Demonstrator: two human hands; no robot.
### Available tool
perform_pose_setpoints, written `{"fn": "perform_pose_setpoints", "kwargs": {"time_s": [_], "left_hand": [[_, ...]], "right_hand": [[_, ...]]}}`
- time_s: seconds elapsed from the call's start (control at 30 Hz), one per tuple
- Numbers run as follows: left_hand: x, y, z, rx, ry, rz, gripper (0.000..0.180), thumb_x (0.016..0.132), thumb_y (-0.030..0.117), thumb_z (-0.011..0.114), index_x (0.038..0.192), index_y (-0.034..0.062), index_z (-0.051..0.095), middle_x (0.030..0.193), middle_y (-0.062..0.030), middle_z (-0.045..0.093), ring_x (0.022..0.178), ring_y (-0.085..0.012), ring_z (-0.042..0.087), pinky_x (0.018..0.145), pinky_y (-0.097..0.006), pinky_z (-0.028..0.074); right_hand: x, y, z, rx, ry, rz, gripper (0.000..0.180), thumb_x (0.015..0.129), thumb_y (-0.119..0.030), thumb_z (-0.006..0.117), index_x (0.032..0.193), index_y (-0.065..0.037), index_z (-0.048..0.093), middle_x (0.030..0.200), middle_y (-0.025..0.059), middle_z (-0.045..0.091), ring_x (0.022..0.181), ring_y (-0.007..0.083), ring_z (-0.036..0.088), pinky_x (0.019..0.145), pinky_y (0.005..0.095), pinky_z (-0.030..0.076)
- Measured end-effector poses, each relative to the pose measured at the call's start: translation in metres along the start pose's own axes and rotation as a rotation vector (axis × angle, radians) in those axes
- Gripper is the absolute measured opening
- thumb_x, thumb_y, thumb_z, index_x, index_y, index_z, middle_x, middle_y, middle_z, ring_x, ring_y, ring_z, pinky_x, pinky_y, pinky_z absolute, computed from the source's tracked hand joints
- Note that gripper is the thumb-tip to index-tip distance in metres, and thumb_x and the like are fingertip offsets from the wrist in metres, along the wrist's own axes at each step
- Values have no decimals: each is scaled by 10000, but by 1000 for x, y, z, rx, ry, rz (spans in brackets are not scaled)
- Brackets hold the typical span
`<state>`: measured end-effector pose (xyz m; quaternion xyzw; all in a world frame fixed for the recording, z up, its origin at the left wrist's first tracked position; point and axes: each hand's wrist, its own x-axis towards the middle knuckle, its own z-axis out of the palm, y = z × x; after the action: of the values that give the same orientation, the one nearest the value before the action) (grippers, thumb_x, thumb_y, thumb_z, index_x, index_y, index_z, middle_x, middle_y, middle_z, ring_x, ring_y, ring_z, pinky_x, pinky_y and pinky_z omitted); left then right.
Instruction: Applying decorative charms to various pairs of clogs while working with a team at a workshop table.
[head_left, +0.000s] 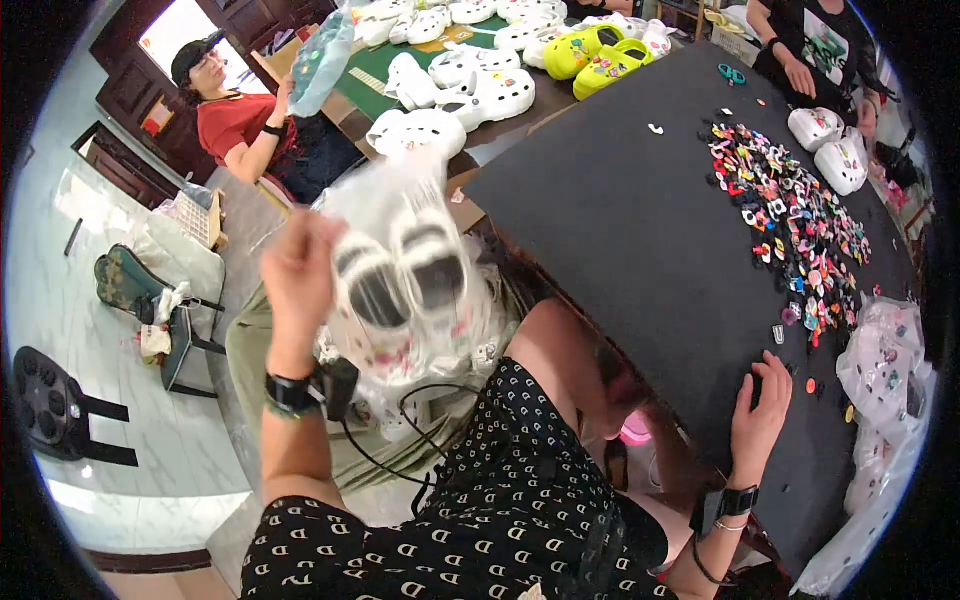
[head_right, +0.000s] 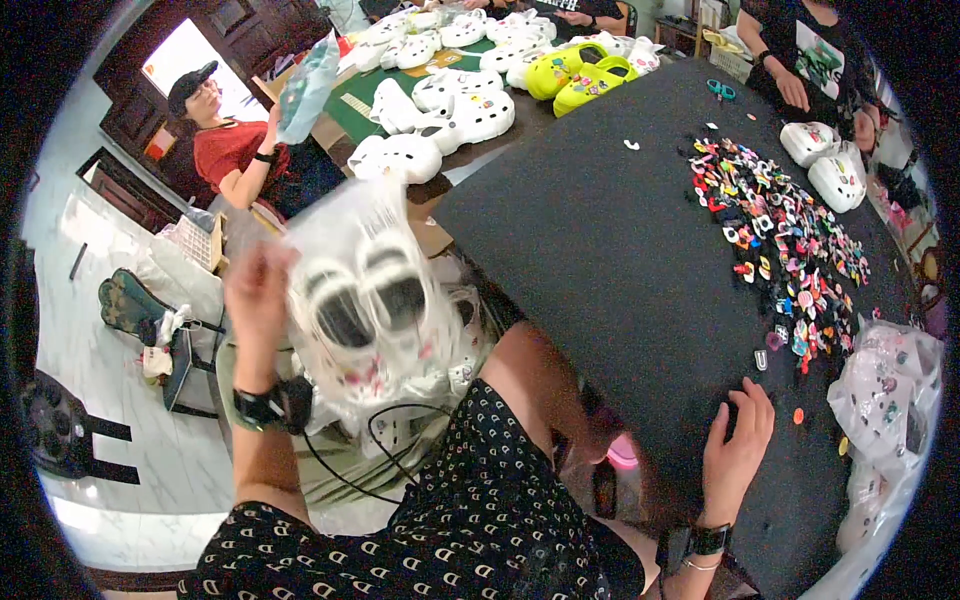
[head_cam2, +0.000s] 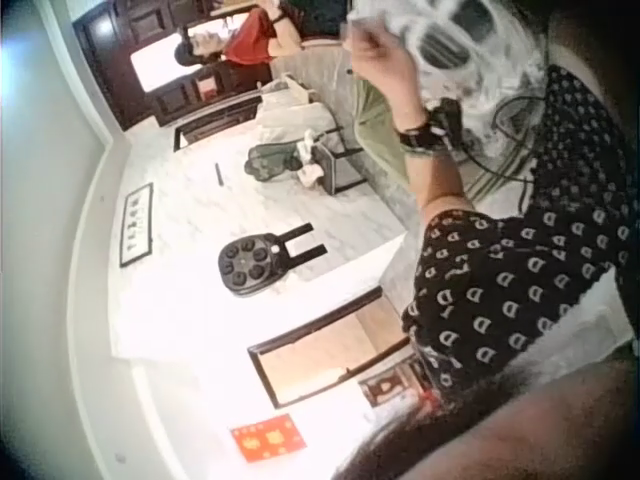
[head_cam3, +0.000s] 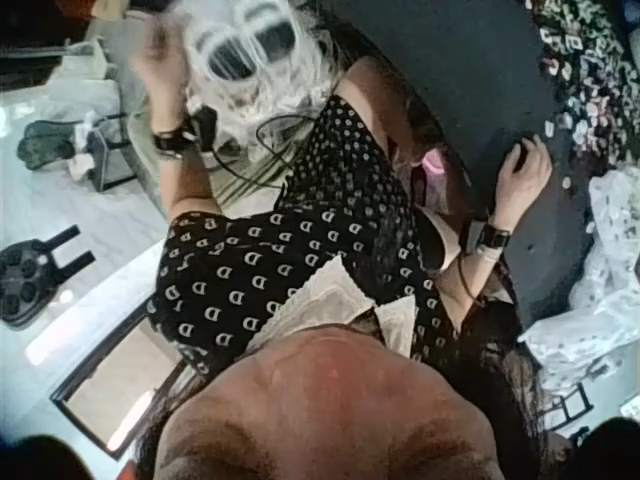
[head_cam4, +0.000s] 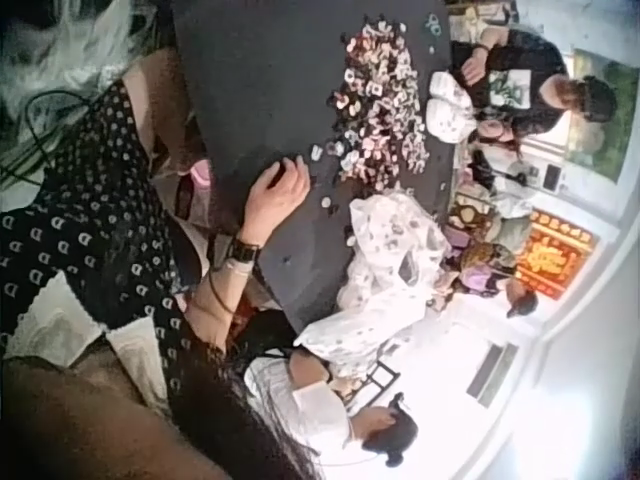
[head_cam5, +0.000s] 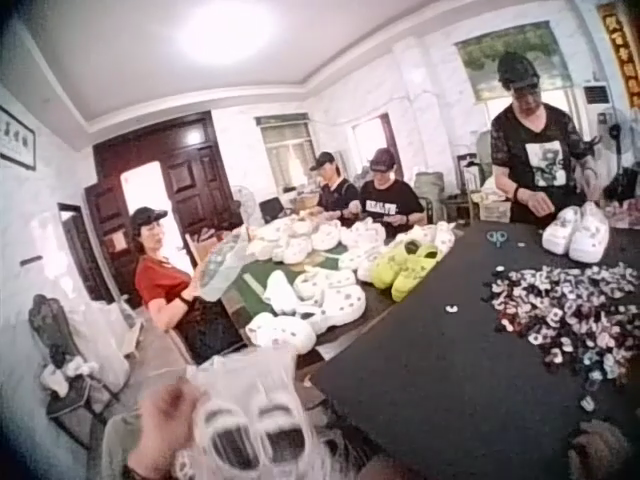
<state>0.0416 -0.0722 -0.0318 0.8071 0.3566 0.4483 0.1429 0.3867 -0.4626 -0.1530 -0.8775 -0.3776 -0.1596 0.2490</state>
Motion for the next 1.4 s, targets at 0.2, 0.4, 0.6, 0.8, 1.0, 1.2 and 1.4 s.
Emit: {"fn": "perform_pose_setpoints", "kwargs": {"time_s": [0.2,0.4,0.6,0.8,1.0,1.2,1.4], "left_hand": [[111,97,8,-883,198,44,121,946,167,655,906,64,605,755,49,550,625,-50,470,589,-243,390],[173,154,54,-1231,68,45,112,963,164,616,966,53,605,867,-21,644,754,-131,606,685,-285,489],[137,203,94,-1635,69,81,134,980,188,593,932,62,598,851,-32,630,754,-155,591,765,-323,493],[57,142,154,-1147,-298,-348,195,944,218,645,1031,45,625,978,-6,592,897,-122,551,779,-297,447],[57,69,135,-9,33,226,192,845,226,738,949,66,758,1142,-179,615,1138,-268,532,885,-373,440],[51,68,109,-1145,-559,-612,200,948,190,624,974,-3,666,756,-96,659,626,-228,632,620,-298,521],[45,111,109,-1547,-737,-702,339,978,179,413,1126,-69,590,1036,-213,678,767,-293,680,711,-323,557]], "right_hand": [[-1,8,2,31,41,-3,175,867,-26,617,1039,-3,595,1238,169,586,1177,363,531,1025,458,408],[-1,2,0,57,71,-11,176,843,-14,627,1017,-15,596,1189,171,593,1154,375,536,1015,468,409],[-3,5,-2,24,106,-26,181,829,-22,639,1001,-13,581,1163,164,600,1136,378,543,996,483,422],[-2,-2,-6,70,84,1,138,834,-35,636,964,-14,598,1148,159,610,1142,364,542,985,470,425],[-2,-4,-7,75,76,14,136,834,-34,633,965,-14,603,1163,156,606,1162,363,529,993,472,417],[-2,-7,-7,66,79,26,133,838,-35,633,966,-12,604,1168,157,605,1164,366,529,996,476,417],[-3,-5,-5,82,71,36,121,845,-34,627,960,-6,605,1167,165,605,1165,371,527,1000,479,417]]}}
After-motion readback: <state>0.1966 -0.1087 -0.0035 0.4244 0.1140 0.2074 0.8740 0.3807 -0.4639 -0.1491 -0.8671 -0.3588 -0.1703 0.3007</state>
